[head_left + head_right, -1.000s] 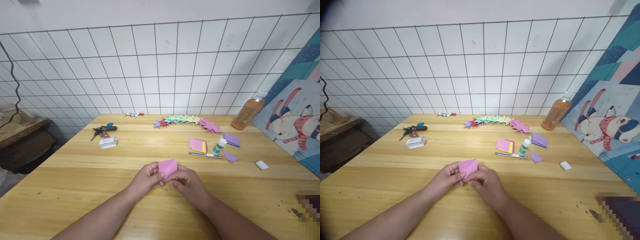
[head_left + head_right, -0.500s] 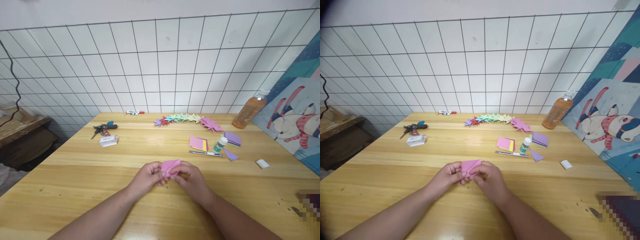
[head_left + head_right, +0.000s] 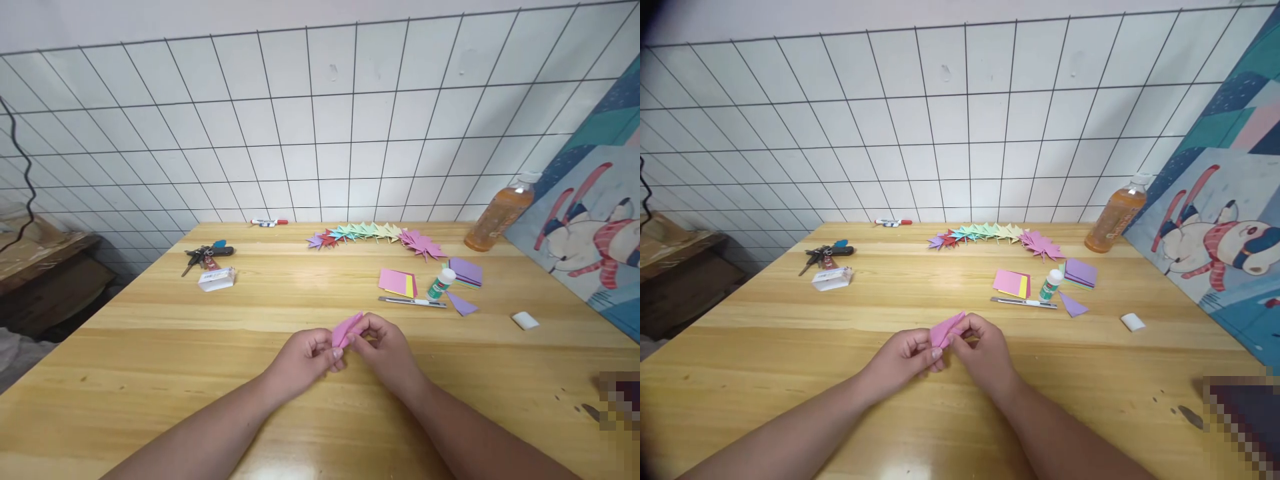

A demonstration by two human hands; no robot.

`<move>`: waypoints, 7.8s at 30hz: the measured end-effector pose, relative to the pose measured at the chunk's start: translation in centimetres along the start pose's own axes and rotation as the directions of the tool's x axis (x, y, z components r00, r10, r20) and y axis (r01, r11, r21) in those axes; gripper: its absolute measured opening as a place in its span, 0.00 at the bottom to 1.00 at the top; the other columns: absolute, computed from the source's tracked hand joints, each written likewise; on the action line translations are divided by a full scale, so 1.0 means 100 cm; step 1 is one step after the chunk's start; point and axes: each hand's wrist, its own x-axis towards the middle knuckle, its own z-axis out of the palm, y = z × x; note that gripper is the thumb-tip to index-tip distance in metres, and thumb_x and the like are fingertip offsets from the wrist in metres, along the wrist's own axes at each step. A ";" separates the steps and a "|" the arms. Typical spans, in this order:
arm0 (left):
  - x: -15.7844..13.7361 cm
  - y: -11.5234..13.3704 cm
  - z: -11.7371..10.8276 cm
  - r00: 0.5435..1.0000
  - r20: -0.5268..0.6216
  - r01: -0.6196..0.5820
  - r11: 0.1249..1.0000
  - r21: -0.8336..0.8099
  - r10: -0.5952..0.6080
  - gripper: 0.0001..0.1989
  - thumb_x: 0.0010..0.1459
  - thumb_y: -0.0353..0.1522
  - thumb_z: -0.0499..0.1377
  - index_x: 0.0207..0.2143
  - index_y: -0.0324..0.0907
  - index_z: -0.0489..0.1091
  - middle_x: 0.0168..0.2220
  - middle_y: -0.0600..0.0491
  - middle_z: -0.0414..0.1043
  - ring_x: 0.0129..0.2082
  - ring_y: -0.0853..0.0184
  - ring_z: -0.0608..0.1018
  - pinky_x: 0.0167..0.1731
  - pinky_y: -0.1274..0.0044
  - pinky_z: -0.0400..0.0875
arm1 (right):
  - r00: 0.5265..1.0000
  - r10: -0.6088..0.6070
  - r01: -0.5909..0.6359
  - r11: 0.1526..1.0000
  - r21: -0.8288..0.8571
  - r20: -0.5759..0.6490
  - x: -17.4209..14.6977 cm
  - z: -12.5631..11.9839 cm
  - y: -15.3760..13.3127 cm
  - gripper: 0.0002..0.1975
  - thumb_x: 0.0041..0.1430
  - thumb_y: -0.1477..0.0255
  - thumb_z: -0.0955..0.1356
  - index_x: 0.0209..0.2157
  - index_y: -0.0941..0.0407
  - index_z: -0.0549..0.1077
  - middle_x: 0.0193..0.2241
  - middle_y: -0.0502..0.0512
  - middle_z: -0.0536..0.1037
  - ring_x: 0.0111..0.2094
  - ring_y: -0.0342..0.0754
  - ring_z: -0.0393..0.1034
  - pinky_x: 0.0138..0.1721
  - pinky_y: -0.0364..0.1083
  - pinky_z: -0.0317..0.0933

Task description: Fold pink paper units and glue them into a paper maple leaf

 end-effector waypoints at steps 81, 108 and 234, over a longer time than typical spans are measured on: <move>0.010 -0.005 -0.003 0.965 -0.242 -0.086 0.994 0.066 0.100 0.09 0.50 0.37 0.59 0.26 0.39 0.70 0.25 0.53 0.75 0.26 0.68 0.75 0.28 0.80 0.66 | 0.954 0.301 -0.283 0.904 0.319 -0.008 0.000 -0.002 0.002 0.16 0.42 0.60 0.72 0.24 0.59 0.73 0.18 0.48 0.67 0.20 0.39 0.59 0.25 0.43 0.65; 0.017 -0.003 -0.032 0.878 -0.477 -0.037 0.999 0.024 0.044 0.14 0.45 0.40 0.63 0.29 0.38 0.73 0.28 0.49 0.77 0.29 0.64 0.77 0.26 0.79 0.68 | 0.950 0.237 -0.223 0.971 0.088 -0.202 0.004 -0.019 -0.017 0.16 0.40 0.62 0.71 0.28 0.60 0.75 0.17 0.50 0.71 0.21 0.44 0.62 0.24 0.42 0.55; 0.000 0.007 -0.009 0.910 -0.129 -0.239 0.752 0.614 0.394 0.07 0.54 0.30 0.55 0.27 0.42 0.73 0.29 0.55 0.74 0.32 0.69 0.73 0.34 0.78 0.63 | 0.997 -0.053 0.076 0.867 -0.493 0.059 -0.006 -0.006 -0.004 0.09 0.53 0.68 0.64 0.25 0.53 0.76 0.22 0.48 0.76 0.24 0.42 0.67 0.24 0.40 0.56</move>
